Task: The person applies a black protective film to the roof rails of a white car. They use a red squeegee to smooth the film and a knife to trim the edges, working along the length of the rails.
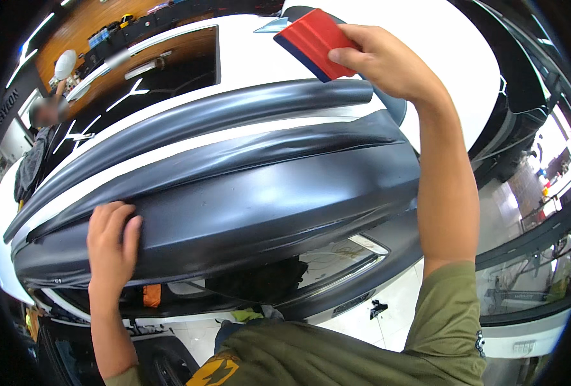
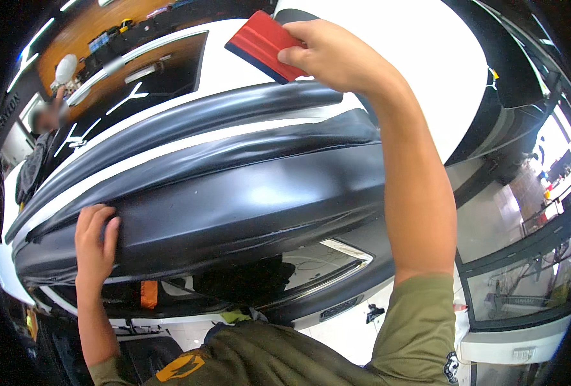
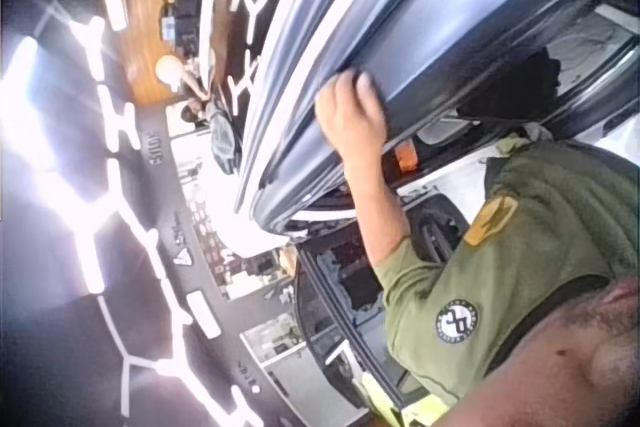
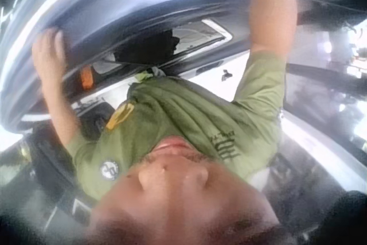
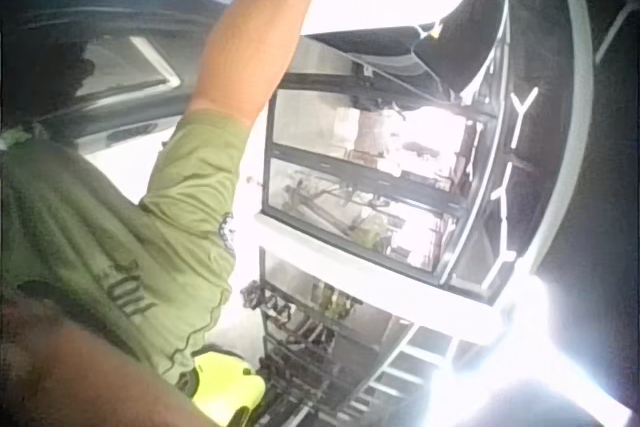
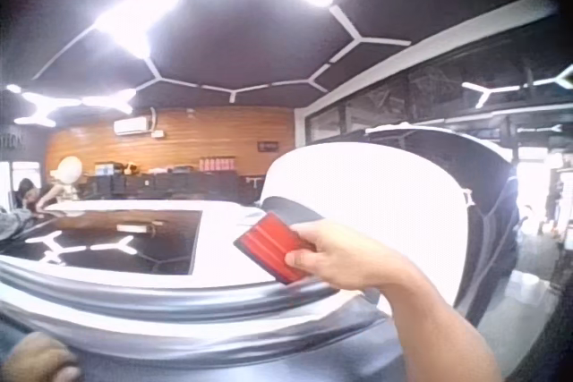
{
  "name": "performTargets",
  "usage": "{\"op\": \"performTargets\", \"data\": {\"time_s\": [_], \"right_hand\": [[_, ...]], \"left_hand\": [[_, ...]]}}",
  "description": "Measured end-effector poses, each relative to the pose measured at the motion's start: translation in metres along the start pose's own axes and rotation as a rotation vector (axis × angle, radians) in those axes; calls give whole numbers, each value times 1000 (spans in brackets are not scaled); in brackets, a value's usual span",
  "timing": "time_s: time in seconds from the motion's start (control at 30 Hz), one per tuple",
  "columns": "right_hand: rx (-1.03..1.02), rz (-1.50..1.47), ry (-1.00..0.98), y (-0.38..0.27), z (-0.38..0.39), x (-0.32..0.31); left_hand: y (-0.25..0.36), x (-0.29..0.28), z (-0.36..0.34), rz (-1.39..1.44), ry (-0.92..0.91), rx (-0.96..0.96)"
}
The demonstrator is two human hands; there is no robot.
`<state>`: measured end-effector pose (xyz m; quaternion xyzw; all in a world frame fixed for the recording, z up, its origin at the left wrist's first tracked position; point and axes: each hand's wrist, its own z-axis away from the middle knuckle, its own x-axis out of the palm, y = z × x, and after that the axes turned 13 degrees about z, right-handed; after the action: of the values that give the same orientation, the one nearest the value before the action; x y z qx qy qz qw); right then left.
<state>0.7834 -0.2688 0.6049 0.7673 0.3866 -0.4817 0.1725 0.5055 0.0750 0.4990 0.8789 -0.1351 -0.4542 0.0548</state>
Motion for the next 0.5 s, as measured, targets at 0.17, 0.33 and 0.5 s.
{"op": "performTargets", "data": {"time_s": [0.17, 0.33, 0.5], "right_hand": [[82, 56, 40, -15, -48, 29], [-18, 74, 74, -26, -99, 85], [241, -298, -136, -28, -141, 121]], "left_hand": [[-67, -22, 47, -56, 132, -240], [-135, -61, 92, -163, 289, -377], [-187, -96, 112, -169, 439, -394]]}}
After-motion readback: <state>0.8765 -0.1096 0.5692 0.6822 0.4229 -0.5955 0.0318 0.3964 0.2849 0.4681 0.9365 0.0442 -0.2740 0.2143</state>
